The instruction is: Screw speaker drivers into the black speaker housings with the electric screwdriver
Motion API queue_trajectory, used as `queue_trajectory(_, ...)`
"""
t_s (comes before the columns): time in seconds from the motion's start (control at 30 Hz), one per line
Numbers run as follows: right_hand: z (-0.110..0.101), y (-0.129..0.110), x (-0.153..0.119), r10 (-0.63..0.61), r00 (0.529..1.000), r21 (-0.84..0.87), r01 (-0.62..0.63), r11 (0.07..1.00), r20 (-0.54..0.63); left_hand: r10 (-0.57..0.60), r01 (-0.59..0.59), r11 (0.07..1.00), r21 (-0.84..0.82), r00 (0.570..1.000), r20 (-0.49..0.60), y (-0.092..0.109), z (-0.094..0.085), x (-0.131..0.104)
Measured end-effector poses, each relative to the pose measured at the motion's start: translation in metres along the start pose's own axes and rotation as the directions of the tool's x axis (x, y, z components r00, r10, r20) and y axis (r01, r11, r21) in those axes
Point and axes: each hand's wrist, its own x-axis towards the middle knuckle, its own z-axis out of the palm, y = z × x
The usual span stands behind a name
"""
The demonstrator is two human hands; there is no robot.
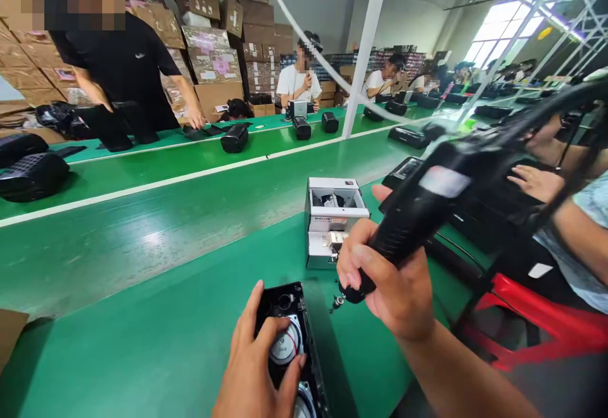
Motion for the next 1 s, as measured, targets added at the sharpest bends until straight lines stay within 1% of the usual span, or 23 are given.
queue_trajectory(0.07,0.012,-0.001,-0.005,-0.048,0.999,0.036,0.048,0.998,0.000,-0.005,0.005,1.000,-0.001,1.000,-0.010,0.004,0.003,-0.004)
queue_trajectory(0.13,0.019,0.008,-0.009,-0.054,0.998,0.009,0.053,0.999,0.024,-0.006,0.006,1.000,-0.002,1.000,-0.018,0.006,0.002,-0.005)
queue_trajectory(0.27,0.018,0.037,-0.024,-0.056,0.992,-0.091,0.067,0.994,0.115,-0.009,0.009,1.000,0.000,1.000,-0.002,0.010,-0.002,-0.003)
queue_trajectory(0.4,0.015,0.051,-0.035,-0.030,0.993,-0.084,0.040,0.996,0.112,-0.005,0.005,1.000,-0.010,1.000,0.023,0.012,-0.003,-0.004)
queue_trajectory(0.6,0.014,0.059,-0.038,0.032,0.996,-0.197,-0.014,0.980,0.086,-0.014,0.015,0.999,-0.031,0.999,0.044,0.014,-0.004,-0.004)
queue_trajectory(0.77,0.014,0.064,-0.037,0.038,0.995,-0.146,-0.024,0.989,0.091,-0.032,0.034,0.999,-0.024,0.998,0.061,0.017,-0.006,-0.003)
queue_trajectory(0.87,0.014,0.065,-0.037,0.030,0.993,-0.128,-0.016,0.992,0.110,-0.030,0.031,0.999,-0.019,0.998,0.053,0.017,-0.005,-0.003)
queue_trajectory(1.0,0.012,0.064,-0.040,-0.024,0.988,-0.146,0.047,0.988,0.155,0.000,0.000,1.000,-0.005,0.999,0.034,0.013,-0.004,-0.003)
